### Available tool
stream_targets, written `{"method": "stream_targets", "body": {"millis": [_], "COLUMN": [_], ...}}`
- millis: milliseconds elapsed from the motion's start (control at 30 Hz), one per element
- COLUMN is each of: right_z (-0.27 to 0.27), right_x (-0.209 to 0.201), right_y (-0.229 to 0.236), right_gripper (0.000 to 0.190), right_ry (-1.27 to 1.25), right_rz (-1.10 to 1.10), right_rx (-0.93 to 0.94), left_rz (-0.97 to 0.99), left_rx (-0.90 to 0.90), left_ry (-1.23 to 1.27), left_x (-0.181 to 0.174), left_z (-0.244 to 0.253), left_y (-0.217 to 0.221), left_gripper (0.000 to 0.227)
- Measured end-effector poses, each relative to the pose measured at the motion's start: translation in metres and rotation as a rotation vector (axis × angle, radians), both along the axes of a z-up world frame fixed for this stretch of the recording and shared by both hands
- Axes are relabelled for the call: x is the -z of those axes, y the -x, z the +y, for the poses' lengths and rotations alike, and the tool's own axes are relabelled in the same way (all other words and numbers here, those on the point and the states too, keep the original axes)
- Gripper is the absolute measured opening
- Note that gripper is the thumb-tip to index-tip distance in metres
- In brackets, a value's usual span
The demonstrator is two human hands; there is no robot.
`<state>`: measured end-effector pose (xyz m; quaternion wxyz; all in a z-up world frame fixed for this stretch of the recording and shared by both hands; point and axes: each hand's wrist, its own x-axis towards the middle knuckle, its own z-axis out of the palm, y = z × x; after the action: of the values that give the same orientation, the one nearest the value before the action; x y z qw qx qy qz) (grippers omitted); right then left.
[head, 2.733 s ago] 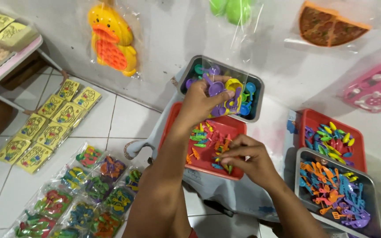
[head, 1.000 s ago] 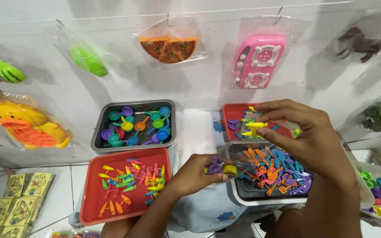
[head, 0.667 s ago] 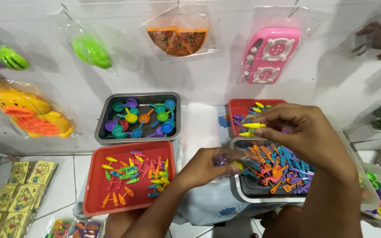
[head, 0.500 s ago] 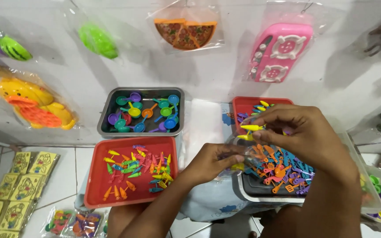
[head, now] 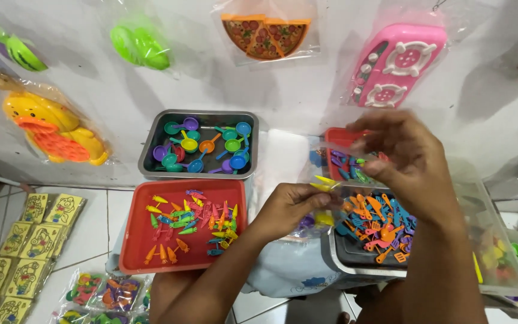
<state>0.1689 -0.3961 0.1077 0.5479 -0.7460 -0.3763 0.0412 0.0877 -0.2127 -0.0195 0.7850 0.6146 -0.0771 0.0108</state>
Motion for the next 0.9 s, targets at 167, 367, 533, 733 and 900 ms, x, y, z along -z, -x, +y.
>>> {"method": "stream_targets", "body": {"millis": [167,367,533,733,900], "right_z": [0.016,0.028,0.023,0.024,0.023], "right_x": [0.04,0.076,0.064,0.061,0.074], "right_y": [-0.021,-0.023,-0.017,-0.019,-0.03], "right_gripper": [0.095,0.014,0.011,0.015,0.013], "right_ry": [-0.021,-0.086,-0.194,-0.209,-0.261], "right_rz": [0.203,0.053,0.12,0.149,0.129], "right_rx": [-0.085,-0.015,0.074,0.149,0.146], "left_rz": [-0.033,-0.12,-0.126,-0.084,-0.059], "left_rx": [-0.103,-0.1,-0.003,0.027,0.04], "left_ry": [0.069,0.083,-0.046,-0.097,-0.093], "left_x": [-0.005,0.003,0.009,-0.004,-0.004], "left_z": [0.01,0.018,0.03,0.029,0.027], "left_y": [0.001,-0.002,0.003,0.01,0.008], "left_gripper": [0.033,0.021,0.02,0.019,0.02]}}
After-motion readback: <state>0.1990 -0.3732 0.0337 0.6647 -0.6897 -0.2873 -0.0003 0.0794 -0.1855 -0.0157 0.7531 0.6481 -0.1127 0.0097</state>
